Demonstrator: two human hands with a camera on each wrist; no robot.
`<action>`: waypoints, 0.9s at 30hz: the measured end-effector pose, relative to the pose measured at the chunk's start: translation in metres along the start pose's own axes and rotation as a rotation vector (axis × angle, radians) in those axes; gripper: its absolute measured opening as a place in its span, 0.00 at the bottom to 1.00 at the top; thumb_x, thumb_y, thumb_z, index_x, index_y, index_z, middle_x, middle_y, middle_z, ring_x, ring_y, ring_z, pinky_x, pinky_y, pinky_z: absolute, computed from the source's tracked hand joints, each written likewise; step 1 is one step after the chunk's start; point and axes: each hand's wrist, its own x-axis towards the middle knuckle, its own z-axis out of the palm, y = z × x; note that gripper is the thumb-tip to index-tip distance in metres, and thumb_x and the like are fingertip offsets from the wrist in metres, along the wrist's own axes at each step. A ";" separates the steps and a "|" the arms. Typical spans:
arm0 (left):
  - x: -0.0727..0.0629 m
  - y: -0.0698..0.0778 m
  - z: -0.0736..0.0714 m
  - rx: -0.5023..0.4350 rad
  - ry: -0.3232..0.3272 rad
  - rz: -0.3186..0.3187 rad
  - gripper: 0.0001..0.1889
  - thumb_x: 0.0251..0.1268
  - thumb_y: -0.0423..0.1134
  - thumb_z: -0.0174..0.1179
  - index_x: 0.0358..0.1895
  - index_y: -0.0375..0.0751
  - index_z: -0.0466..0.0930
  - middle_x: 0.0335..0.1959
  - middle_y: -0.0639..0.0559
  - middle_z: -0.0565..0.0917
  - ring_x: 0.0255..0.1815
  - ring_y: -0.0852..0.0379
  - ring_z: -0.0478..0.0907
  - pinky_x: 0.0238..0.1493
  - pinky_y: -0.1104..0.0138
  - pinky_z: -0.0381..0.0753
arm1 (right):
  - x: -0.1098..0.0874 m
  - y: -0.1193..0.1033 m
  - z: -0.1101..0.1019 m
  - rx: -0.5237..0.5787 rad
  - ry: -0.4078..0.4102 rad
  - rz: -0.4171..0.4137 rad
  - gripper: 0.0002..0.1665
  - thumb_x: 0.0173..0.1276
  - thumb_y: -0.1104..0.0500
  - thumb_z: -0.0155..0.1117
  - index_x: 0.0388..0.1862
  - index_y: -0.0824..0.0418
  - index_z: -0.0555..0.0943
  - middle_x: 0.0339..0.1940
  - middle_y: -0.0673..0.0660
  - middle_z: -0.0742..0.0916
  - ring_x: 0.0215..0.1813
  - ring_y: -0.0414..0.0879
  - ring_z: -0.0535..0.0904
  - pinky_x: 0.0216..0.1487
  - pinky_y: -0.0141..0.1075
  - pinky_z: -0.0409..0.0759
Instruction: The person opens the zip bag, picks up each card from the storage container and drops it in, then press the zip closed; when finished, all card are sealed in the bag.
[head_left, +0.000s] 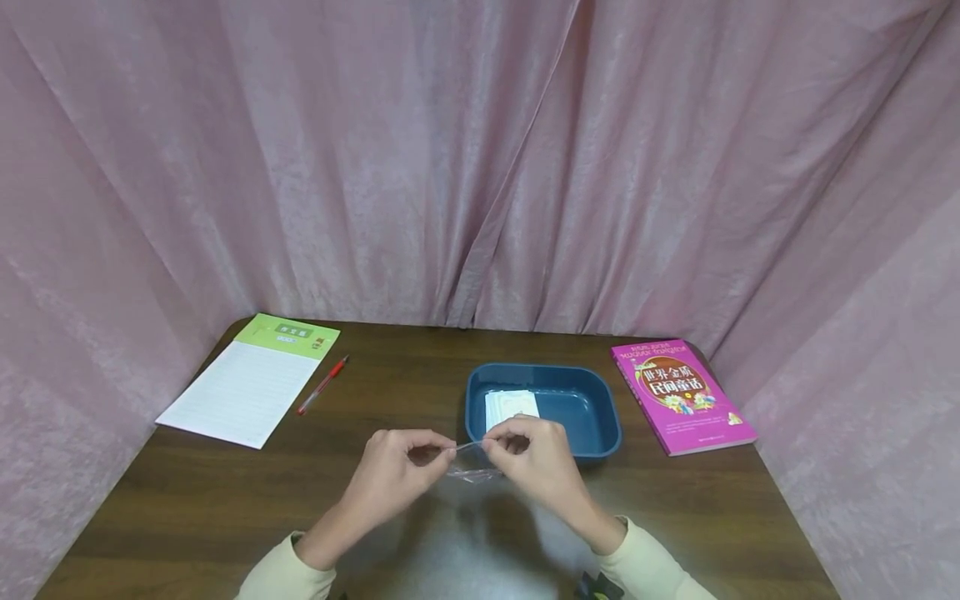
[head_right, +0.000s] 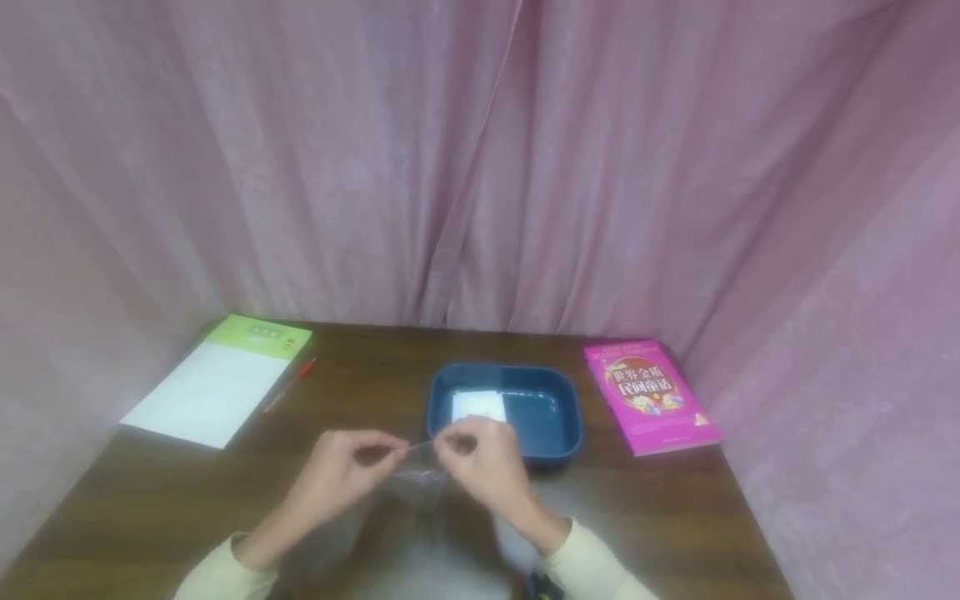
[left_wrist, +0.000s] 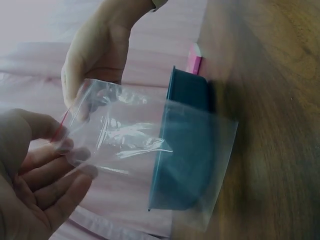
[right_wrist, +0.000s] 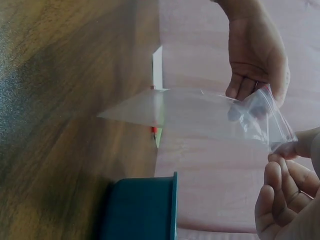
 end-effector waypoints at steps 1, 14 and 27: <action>0.001 -0.001 0.000 -0.011 -0.001 0.001 0.01 0.61 0.36 0.72 0.33 0.48 0.91 0.30 0.61 0.89 0.27 0.71 0.81 0.31 0.70 0.82 | 0.001 0.000 -0.001 0.005 -0.001 -0.002 0.07 0.57 0.66 0.77 0.28 0.53 0.90 0.23 0.41 0.85 0.24 0.34 0.77 0.27 0.31 0.79; 0.009 -0.003 0.003 -0.081 0.122 -0.122 0.05 0.58 0.35 0.73 0.30 0.52 0.90 0.26 0.63 0.89 0.26 0.69 0.84 0.31 0.71 0.83 | 0.004 0.001 -0.007 0.094 -0.028 0.047 0.03 0.65 0.57 0.75 0.36 0.54 0.91 0.28 0.43 0.88 0.27 0.37 0.80 0.29 0.35 0.81; 0.009 -0.012 -0.001 -0.128 0.245 -0.204 0.04 0.59 0.38 0.73 0.30 0.53 0.89 0.28 0.62 0.88 0.28 0.62 0.83 0.33 0.68 0.83 | -0.002 0.026 -0.037 0.067 0.056 0.045 0.07 0.66 0.58 0.74 0.43 0.54 0.90 0.36 0.45 0.91 0.34 0.37 0.83 0.37 0.34 0.83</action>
